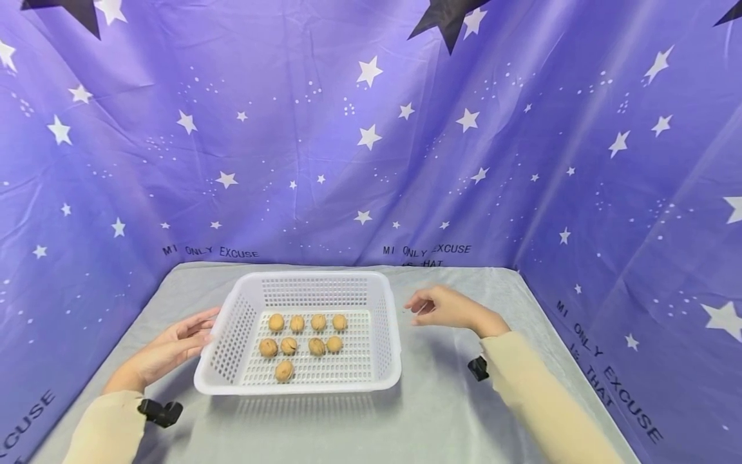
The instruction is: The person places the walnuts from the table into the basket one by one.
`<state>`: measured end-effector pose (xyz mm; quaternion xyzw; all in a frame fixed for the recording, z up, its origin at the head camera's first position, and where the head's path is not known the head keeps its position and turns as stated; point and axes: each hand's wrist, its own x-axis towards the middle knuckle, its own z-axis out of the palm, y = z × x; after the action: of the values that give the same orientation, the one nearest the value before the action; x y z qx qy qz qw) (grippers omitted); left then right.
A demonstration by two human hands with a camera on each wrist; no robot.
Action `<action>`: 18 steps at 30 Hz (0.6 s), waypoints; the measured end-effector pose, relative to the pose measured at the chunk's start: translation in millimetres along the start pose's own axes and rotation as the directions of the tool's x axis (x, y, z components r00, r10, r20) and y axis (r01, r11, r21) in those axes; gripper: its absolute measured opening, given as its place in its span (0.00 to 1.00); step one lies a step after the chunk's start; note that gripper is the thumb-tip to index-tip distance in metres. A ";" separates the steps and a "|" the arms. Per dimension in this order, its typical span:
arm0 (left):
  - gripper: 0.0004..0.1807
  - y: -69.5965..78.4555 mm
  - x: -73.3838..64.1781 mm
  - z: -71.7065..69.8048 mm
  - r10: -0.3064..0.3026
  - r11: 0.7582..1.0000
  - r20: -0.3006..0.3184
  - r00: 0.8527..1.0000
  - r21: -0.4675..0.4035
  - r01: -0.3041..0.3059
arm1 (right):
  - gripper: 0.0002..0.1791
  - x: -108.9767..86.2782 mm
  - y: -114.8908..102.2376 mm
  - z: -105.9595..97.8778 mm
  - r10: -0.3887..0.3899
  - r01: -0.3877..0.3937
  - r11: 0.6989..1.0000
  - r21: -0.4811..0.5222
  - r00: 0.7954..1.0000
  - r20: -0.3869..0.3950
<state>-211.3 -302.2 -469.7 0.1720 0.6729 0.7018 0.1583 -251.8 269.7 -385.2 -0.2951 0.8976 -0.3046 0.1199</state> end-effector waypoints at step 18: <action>0.29 11.0 -7.2 2.2 -0.003 0.899 -0.232 0.973 0.426 0.104 | 0.22 -36.6 35.9 27.9 0.047 -0.075 0.991 -0.107 0.968 -0.245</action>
<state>-203.8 -304.1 -458.8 0.1036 0.8307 0.5439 0.0576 -228.0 301.5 -428.0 -0.2344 0.9303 -0.2822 0.0016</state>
